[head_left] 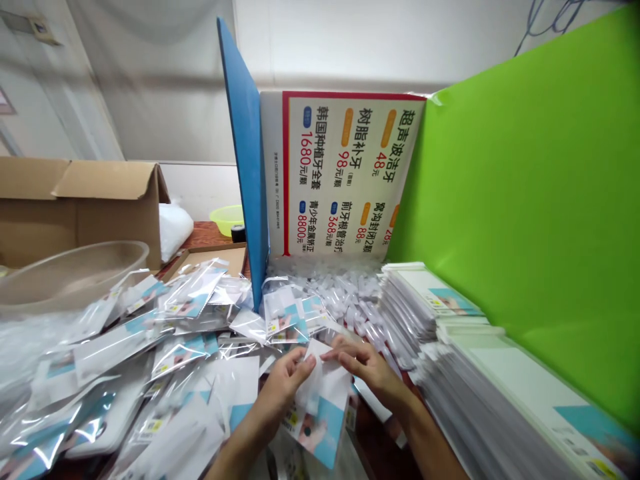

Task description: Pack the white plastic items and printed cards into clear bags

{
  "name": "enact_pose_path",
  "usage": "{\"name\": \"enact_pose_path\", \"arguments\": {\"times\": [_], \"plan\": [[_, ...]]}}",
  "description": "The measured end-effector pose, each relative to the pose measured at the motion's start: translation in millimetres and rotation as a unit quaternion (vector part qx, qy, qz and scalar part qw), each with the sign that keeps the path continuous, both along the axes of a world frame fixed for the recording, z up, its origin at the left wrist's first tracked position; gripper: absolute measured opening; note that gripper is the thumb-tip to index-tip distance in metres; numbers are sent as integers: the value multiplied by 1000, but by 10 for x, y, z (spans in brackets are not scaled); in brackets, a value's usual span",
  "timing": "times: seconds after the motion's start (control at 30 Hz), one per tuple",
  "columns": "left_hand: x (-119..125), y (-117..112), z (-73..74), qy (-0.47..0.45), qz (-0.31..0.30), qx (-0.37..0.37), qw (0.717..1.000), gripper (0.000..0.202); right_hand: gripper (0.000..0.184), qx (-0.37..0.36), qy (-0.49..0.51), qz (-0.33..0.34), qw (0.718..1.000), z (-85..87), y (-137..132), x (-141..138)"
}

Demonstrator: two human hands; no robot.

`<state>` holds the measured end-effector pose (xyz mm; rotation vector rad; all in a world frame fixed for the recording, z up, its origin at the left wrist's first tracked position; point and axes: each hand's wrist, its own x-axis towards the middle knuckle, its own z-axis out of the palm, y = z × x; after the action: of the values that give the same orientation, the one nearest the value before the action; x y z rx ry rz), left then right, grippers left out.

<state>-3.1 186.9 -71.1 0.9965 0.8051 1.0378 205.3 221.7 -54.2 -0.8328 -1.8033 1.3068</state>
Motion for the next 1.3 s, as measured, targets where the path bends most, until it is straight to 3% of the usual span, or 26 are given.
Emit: {"name": "enact_pose_path", "arguments": {"times": [0.13,0.3,0.4,0.53,0.7,0.77,0.87,0.97,1.07,1.17,1.3], "plan": [[1,-12,9,-18,14,6,1000,47,39,-26,34,-74,996,-34,-1,8],[29,-25,29,-13,27,14,999,52,46,-104,87,-64,989,-54,-40,-94],[41,-2,-1,-14,52,-3,999,58,43,-124,131,-113,977,-41,-36,-151],[27,47,-35,-45,59,-44,996,75,47,-146,235,-216,936,-61,59,-103],[14,53,-35,-81,-15,-15,997,81,52,-140,342,-303,878,-86,191,-68],[29,53,-48,-83,-32,-14,996,81,51,-129,331,-311,882,-42,229,-160],[52,70,-76,-86,-47,-13,995,81,53,-109,254,-291,916,96,293,-400],[48,101,-98,-87,-41,-14,995,80,69,-120,161,-253,947,267,383,-637],[25,122,-97,-90,-21,-16,996,80,79,-99,131,-267,950,443,410,-742],[7,104,-52,-112,4,-1,994,77,67,-36,118,-273,954,670,214,-711],[-9,40,65,-145,93,32,985,75,36,61,91,-245,963,957,-427,-519]]}}
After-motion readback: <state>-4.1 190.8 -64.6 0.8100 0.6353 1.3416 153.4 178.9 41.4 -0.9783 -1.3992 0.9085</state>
